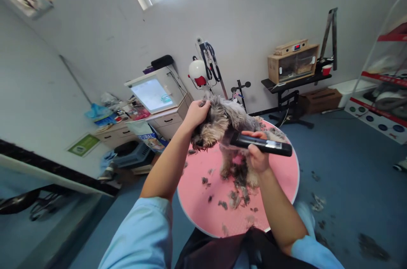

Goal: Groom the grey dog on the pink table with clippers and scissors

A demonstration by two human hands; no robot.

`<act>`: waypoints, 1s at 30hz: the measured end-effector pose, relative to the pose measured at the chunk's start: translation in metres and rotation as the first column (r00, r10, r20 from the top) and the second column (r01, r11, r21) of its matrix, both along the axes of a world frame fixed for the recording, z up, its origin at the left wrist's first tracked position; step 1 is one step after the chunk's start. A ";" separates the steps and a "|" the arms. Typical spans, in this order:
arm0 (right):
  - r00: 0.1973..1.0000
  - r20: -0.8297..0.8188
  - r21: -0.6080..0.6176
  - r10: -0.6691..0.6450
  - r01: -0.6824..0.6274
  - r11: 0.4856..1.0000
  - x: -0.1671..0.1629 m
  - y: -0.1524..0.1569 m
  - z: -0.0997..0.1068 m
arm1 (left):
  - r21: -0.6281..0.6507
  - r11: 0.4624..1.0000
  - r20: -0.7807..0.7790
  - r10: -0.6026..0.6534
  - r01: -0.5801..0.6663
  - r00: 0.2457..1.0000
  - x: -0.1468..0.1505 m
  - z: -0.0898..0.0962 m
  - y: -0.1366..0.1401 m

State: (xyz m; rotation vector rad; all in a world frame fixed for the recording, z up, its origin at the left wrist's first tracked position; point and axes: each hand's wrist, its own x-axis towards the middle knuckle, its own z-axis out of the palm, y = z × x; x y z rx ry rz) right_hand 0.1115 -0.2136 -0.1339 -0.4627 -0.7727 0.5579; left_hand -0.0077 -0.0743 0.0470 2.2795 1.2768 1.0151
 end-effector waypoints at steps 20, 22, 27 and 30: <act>0.964 0.104 -0.047 0.246 -0.242 0.969 0.042 0.069 0.048 | 0.233 0.956 -0.282 -0.107 0.176 0.953 0.004 0.010 -0.022; 0.955 0.098 -0.050 0.280 -0.277 0.960 0.047 0.073 0.058 | 0.094 0.970 -0.523 -0.143 0.224 0.840 0.026 0.016 -0.019; 0.947 0.057 -0.069 0.316 -0.312 0.947 0.048 0.065 0.057 | -0.004 0.995 -0.514 -0.091 0.103 0.853 0.042 0.007 0.001; 0.953 -0.009 -0.087 0.304 -0.304 0.949 0.034 0.045 0.034 | -0.317 0.943 -0.072 -0.129 0.099 0.989 0.018 -0.004 0.002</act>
